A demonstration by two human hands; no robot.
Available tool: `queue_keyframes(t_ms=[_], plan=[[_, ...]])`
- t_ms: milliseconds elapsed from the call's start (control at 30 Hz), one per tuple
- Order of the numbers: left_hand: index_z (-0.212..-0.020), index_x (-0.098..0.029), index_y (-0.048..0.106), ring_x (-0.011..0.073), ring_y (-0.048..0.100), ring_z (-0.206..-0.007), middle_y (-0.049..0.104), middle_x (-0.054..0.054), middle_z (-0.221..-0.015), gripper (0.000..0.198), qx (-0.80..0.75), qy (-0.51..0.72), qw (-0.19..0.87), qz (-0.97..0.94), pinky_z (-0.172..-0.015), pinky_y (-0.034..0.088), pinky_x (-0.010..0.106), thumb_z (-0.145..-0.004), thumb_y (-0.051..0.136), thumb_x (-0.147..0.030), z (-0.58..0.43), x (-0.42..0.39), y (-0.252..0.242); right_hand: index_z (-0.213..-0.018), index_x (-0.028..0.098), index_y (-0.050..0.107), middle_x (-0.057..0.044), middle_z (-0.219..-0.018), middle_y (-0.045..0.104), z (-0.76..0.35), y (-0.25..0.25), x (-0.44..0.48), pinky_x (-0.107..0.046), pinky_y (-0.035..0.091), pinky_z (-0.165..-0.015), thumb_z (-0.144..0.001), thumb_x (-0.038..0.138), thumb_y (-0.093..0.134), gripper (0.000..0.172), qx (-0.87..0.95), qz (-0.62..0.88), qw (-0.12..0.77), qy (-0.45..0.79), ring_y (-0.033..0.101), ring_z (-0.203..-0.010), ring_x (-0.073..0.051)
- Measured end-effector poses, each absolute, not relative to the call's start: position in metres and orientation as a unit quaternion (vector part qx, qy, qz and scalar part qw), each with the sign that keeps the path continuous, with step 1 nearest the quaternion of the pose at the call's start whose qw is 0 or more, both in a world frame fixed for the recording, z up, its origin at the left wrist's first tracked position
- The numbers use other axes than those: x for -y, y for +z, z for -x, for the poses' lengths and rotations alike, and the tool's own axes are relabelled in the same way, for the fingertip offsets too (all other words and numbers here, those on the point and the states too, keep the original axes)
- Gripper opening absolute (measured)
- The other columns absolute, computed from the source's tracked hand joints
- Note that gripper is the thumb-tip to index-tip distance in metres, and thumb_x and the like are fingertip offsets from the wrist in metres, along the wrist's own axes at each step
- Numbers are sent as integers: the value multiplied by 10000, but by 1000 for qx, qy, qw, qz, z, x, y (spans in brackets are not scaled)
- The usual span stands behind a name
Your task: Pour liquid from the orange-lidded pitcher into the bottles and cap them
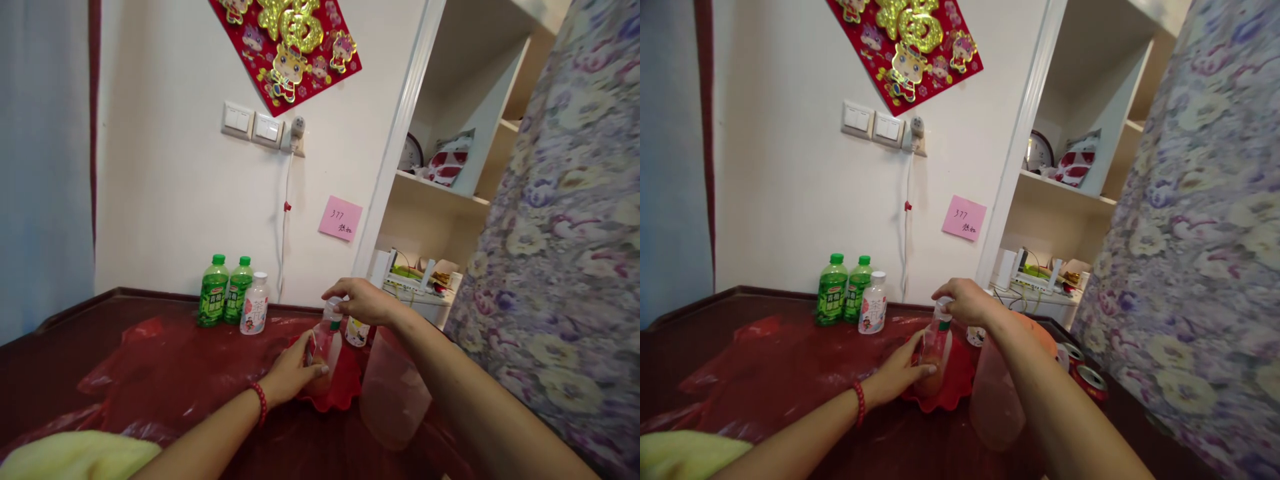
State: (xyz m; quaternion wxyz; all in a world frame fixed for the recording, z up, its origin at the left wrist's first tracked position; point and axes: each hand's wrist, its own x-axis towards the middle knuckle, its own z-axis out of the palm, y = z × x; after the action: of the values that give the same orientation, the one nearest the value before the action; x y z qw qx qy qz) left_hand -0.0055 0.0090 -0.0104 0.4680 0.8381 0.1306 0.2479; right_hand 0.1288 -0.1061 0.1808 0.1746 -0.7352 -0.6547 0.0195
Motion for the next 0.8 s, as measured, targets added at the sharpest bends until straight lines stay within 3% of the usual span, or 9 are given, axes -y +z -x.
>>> queue_keyframes(t_ms=[200, 367, 433, 500, 600, 800], plan=[[-1441, -246, 423, 335, 578, -1246, 641, 106, -1341, 741, -126, 250, 462, -842, -1069, 437, 461, -789, 721, -434, 7, -9, -9, -1147, 168, 753, -125, -1088, 700, -129, 174, 104, -330, 476, -838, -837, 284, 718, 333, 642, 749, 162, -26, 655, -947, -231], [-1435, -253, 435, 343, 546, -1297, 598, 113, -1408, 723, -117, 255, 466, -839, -1100, 414, 468, -791, 717, -418, 5, -12, -13, -1200, 108, 711, -181, -1094, 705, -129, 171, 109, -390, 481, -836, -898, 535, 600, 535, 617, 767, 166, -46, 663, -961, -291], [-1434, -253, 440, 346, 524, -1324, 574, 115, -1439, 723, -114, 263, 467, -837, -1115, 402, 471, -784, 721, -397, 4, -13, -13, -1287, 106, 665, -182, -1194, 682, -129, 173, 112, -378, 480, -887, -906, 525, 596, 570, 628, 759, 168, -39, 657, -1013, -275], [-1440, -247, 437, 344, 520, -1328, 572, 118, -1443, 729, -113, 265, 468, -835, -1122, 397, 474, -781, 719, -384, 4, -13, -12, -1311, 142, 656, -143, -1266, 665, -130, 175, 114, -332, 464, -940, -906, 403, 630, 482, 648, 743, 168, -30, 641, -1077, -235], [-1450, -233, 427, 336, 537, -1311, 595, 119, -1418, 740, -113, 258, 468, -838, -1122, 400, 472, -787, 713, -393, 5, -11, -9, -1229, 192, 711, -92, -1212, 689, -130, 173, 112, -289, 443, -953, -879, 231, 649, 358, 662, 730, 167, -32, 633, -1086, -198], [-1456, -217, 418, 332, 548, -1309, 595, 121, -1421, 753, -113, 254, 470, -838, -1122, 402, 465, -794, 708, -426, 6, -11, -9, -1111, 161, 742, -127, -1084, 662, -125, 164, 101, -318, 454, -836, -857, 337, 710, 311, 624, 757, 175, -80, 624, -986, -239]])
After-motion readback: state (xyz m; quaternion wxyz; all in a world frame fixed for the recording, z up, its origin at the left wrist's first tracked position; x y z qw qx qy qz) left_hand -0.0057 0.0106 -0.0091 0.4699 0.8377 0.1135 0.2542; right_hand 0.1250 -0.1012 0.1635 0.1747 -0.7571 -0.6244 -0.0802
